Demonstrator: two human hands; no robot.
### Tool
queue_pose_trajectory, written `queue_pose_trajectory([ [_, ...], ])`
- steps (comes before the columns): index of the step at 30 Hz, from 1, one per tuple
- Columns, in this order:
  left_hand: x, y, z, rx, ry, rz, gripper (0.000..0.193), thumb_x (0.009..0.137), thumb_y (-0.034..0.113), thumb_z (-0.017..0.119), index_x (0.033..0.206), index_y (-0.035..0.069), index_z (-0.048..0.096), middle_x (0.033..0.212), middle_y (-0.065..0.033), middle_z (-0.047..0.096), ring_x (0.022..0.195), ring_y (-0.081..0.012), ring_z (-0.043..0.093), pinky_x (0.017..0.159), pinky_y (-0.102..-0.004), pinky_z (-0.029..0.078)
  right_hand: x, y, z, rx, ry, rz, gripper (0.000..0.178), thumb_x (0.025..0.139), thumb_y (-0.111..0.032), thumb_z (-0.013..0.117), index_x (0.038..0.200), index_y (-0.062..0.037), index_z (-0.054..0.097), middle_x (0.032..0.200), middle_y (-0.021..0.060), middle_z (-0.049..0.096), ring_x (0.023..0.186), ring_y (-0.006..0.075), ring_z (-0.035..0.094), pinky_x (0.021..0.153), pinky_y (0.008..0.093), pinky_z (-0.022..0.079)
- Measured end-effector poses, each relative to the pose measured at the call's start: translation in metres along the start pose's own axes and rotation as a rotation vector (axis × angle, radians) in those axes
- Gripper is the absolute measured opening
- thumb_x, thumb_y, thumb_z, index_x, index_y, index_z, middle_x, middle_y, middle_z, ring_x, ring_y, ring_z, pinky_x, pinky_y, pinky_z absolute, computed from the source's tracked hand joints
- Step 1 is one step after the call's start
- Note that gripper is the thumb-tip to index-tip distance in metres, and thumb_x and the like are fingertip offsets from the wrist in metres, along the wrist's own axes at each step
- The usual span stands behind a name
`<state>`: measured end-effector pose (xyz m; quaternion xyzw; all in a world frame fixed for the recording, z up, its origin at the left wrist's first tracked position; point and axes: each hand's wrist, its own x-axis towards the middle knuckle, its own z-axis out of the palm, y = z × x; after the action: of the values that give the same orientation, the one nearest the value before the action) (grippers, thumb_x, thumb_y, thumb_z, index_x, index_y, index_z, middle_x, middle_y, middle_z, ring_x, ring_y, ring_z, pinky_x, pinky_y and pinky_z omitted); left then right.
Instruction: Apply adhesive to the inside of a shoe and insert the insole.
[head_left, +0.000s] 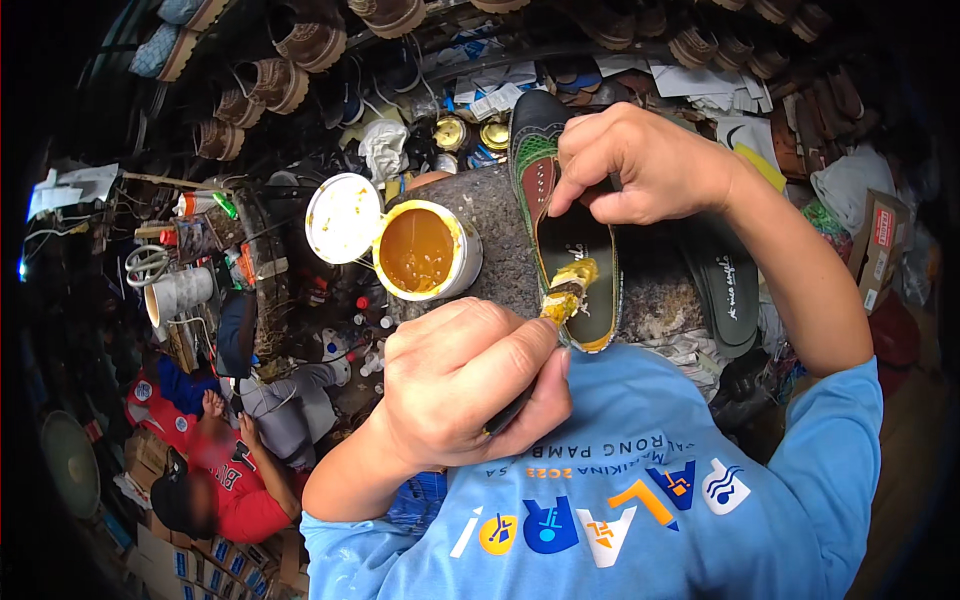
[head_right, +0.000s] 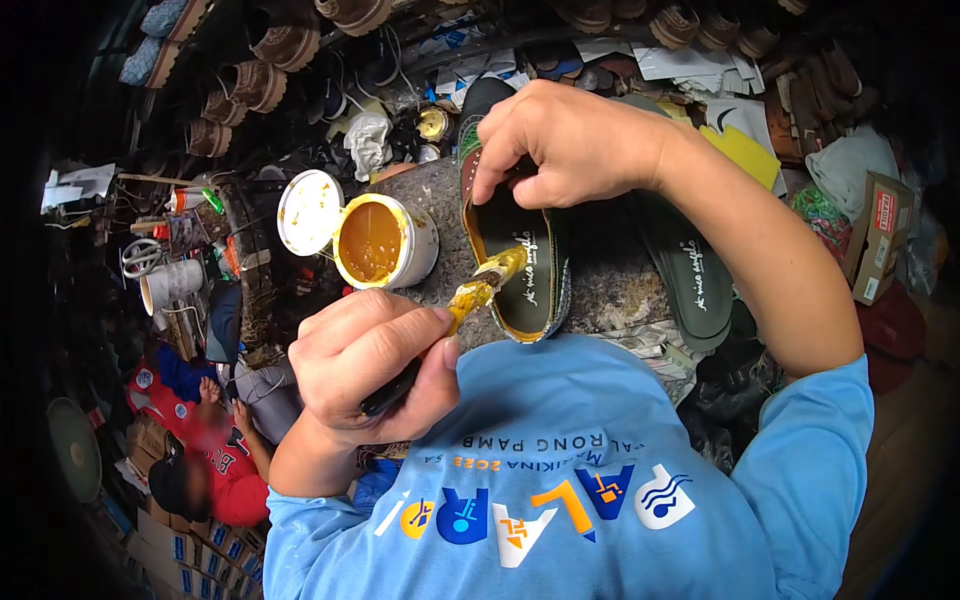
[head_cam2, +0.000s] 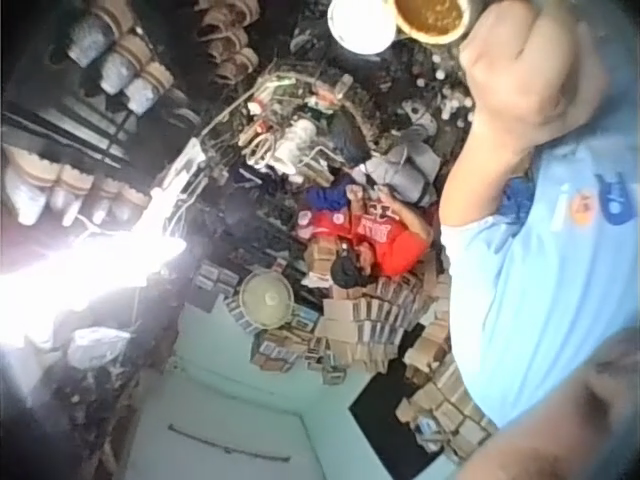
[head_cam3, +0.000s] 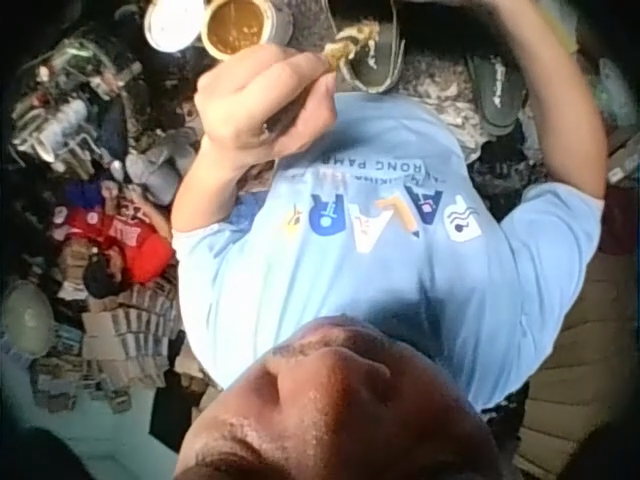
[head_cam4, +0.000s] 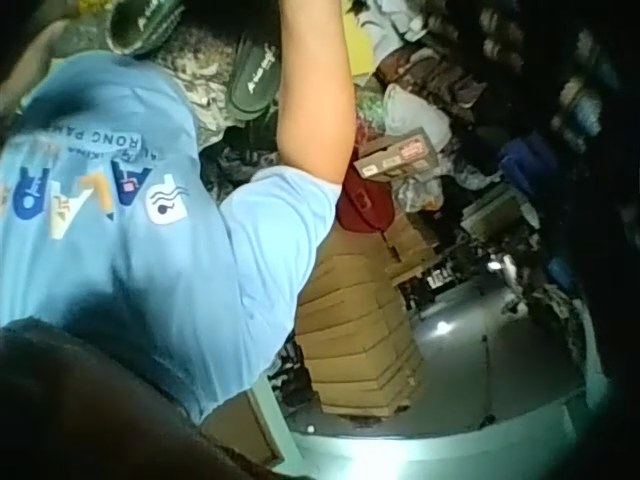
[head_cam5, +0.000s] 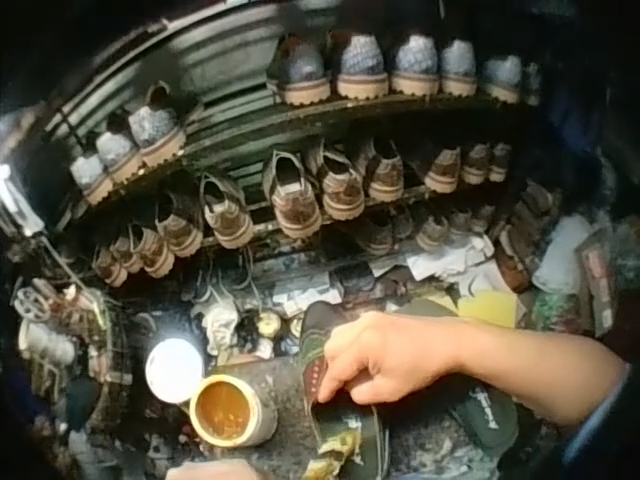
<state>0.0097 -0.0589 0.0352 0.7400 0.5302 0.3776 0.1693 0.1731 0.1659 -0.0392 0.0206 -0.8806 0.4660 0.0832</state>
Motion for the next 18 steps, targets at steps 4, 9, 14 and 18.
queue_pose_trajectory([
  [4, 0.003, -0.009, 0.014, 0.021, -0.058, 0.033, 0.019, 0.07, -0.002, 0.078, 0.089, 0.0, 0.074, 0.072, -0.0093, 0.067, 0.059, -0.0218, 0.066, 0.053, -0.0315, 0.051, 0.003, -0.003, -0.002, -0.011, -0.041, 0.016, 0.034, 0.07, 0.0, 0.072, 0.103, -0.0043, 0.08, 0.096, 0.0113, 0.075, 0.096, 0.0313, 0.07, 0.088, 0.0403, 0.056],
  [9, -0.002, -0.029, 0.039, 0.001, -0.066, 0.072, 0.023, 0.071, -0.001, 0.079, 0.093, -0.001, 0.072, 0.073, -0.0078, 0.061, 0.058, -0.0232, 0.06, 0.051, -0.0349, 0.048, 0.005, -0.001, -0.005, 0.005, -0.075, 0.013, 0.037, 0.068, 0.001, 0.074, 0.104, -0.0047, 0.081, 0.099, 0.012, 0.075, 0.099, 0.0316, 0.07, 0.089, 0.0406, 0.056],
  [14, -0.005, -0.028, 0.036, -0.106, -0.138, -0.032, 0.023, 0.071, -0.002, 0.077, 0.093, -0.002, 0.072, 0.072, -0.0083, 0.06, 0.057, -0.0241, 0.059, 0.051, -0.0356, 0.047, 0.001, 0.001, -0.007, 0.035, -0.073, 0.034, 0.037, 0.067, 0.002, 0.074, 0.104, -0.004, 0.081, 0.099, 0.0127, 0.075, 0.098, 0.0328, 0.07, 0.087, 0.041, 0.056],
  [18, 0.002, -0.033, 0.039, -0.073, 0.001, -0.01, 0.023, 0.07, -0.002, 0.077, 0.091, -0.001, 0.071, 0.072, -0.0082, 0.06, 0.056, -0.024, 0.059, 0.05, -0.0357, 0.046, -0.003, 0.01, -0.005, 0.034, -0.036, -0.023, 0.038, 0.067, 0.0, 0.072, 0.103, -0.0045, 0.081, 0.09, 0.0118, 0.072, 0.089, 0.0324, 0.068, 0.08, 0.0408, 0.055],
])
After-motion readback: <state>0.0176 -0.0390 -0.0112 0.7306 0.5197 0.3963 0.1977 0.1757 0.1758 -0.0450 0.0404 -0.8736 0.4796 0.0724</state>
